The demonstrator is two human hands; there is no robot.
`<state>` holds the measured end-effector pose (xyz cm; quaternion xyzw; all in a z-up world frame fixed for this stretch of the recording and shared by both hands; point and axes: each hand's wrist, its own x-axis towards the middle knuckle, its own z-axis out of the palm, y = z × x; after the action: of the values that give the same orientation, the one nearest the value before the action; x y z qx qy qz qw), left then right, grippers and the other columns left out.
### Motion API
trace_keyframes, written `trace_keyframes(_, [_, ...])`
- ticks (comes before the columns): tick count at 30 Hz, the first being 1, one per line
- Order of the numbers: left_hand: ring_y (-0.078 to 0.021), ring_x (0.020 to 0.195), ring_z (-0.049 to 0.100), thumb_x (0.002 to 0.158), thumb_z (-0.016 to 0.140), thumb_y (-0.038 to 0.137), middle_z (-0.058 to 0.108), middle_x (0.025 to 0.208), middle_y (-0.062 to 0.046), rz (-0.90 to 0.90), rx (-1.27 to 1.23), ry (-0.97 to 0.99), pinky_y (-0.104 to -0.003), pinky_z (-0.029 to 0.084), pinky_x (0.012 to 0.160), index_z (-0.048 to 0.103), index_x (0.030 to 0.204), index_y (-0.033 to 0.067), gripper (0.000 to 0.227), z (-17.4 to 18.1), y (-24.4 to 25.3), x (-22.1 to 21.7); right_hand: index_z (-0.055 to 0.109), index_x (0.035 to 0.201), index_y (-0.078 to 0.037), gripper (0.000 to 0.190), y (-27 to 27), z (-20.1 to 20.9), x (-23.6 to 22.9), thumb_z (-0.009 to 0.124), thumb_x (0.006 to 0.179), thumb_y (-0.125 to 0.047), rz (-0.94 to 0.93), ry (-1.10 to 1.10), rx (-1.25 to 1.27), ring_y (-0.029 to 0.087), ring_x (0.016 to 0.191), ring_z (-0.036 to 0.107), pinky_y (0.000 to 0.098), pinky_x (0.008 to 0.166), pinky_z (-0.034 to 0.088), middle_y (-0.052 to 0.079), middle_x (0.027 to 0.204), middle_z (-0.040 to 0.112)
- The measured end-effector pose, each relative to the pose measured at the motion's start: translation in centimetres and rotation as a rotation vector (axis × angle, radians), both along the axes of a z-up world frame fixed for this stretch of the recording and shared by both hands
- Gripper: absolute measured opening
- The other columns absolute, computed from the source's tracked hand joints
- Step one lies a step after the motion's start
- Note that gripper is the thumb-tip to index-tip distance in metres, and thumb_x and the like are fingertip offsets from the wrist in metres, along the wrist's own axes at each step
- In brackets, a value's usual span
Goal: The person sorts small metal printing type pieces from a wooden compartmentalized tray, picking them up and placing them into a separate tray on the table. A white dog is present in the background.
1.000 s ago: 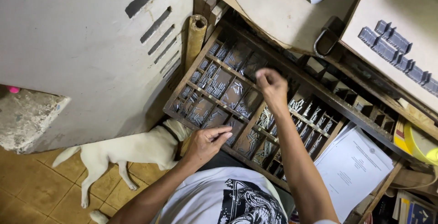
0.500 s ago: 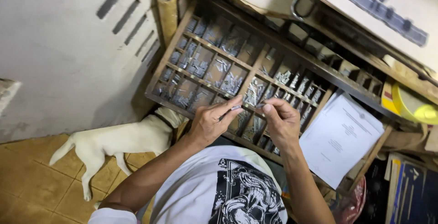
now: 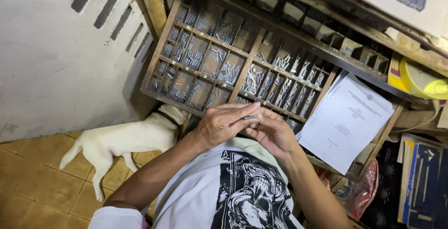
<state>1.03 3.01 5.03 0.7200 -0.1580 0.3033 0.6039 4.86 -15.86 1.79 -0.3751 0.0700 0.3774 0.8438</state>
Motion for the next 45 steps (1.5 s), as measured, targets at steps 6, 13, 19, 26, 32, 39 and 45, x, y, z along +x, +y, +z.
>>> trace_keyframes(6, [-0.0294,0.097,0.077,0.087,0.079,0.001,0.079,0.103,-0.016,-0.061,-0.027,0.036,-0.039,0.064,0.080,0.074,0.121,0.0024,0.034,-1.5,0.3,0.0,0.069,0.111,0.006,0.023,-0.1,-0.6,-0.2,0.062,0.094,-0.007,-0.017,0.015,-0.037,0.018,0.077,0.076,0.0422,0.080,0.066,0.017,0.088,0.076])
trace_keyframes(13, [-0.0310,0.098,0.075,0.091,0.075,0.002,0.078,0.107,-0.018,-0.061,0.012,0.177,-0.039,0.064,0.078,0.072,0.126,0.0030,0.035,-4.9,0.5,-1.1,0.072,0.110,0.008,0.024,0.5,0.8,-0.7,0.066,0.097,-0.011,-0.046,-0.201,-0.362,0.020,0.078,0.075,0.0379,0.077,0.066,0.015,0.086,0.075])
trace_keyframes(19, [-0.0400,0.093,0.075,0.091,0.073,0.003,0.077,0.100,-0.024,-0.028,0.069,0.393,-0.047,0.063,0.074,0.076,0.116,0.0006,0.025,-5.2,1.9,-1.8,0.079,0.111,0.002,0.026,3.3,4.7,-1.5,0.071,0.094,-0.016,0.131,-0.292,-0.773,0.014,0.078,0.073,0.0303,0.077,0.062,0.012,0.082,0.078])
trace_keyframes(26, [-0.0195,0.093,0.073,0.091,0.074,0.013,0.079,0.100,-0.012,-0.135,-0.215,0.882,-0.030,0.061,0.079,0.079,0.116,0.0146,0.025,-5.4,4.3,-2.5,0.075,0.108,0.008,0.022,4.6,-0.2,-0.1,0.065,0.097,-0.009,0.239,-0.203,-0.743,0.019,0.078,0.073,0.0315,0.075,0.064,0.017,0.087,0.074])
trace_keyframes(32, [-0.0162,0.089,0.072,0.090,0.076,0.007,0.079,0.098,-0.016,-0.011,-0.477,0.873,-0.030,0.060,0.081,0.078,0.115,0.0061,0.025,-10.8,7.3,-2.1,0.075,0.105,0.004,0.020,7.1,-0.8,1.9,0.061,0.098,-0.009,0.275,-0.398,-0.793,0.024,0.076,0.070,0.0355,0.072,0.061,0.018,0.081,0.071])
trace_keyframes(39, [-0.0169,0.084,0.076,0.092,0.073,0.004,0.078,0.094,-0.020,0.110,-0.494,0.883,-0.026,0.065,0.075,0.076,0.119,0.0064,0.028,-8.7,10.9,-2.2,0.072,0.114,0.005,0.016,0.5,-3.4,5.6,0.067,0.104,-0.008,0.083,-0.810,-0.994,0.020,0.078,0.069,0.0339,0.073,0.061,0.016,0.088,0.071])
trace_keyframes(45, [-0.0193,0.081,0.076,0.088,0.075,0.004,0.077,0.085,-0.019,0.112,-0.372,0.984,-0.027,0.065,0.074,0.078,0.112,0.0053,0.024,-9.0,9.5,-3.4,0.081,0.101,-0.009,0.011,-1.5,-6.8,3.6,0.083,0.091,-0.011,0.170,-1.170,-1.125,0.024,0.075,0.072,0.0328,0.064,0.056,0.013,0.083,0.072])
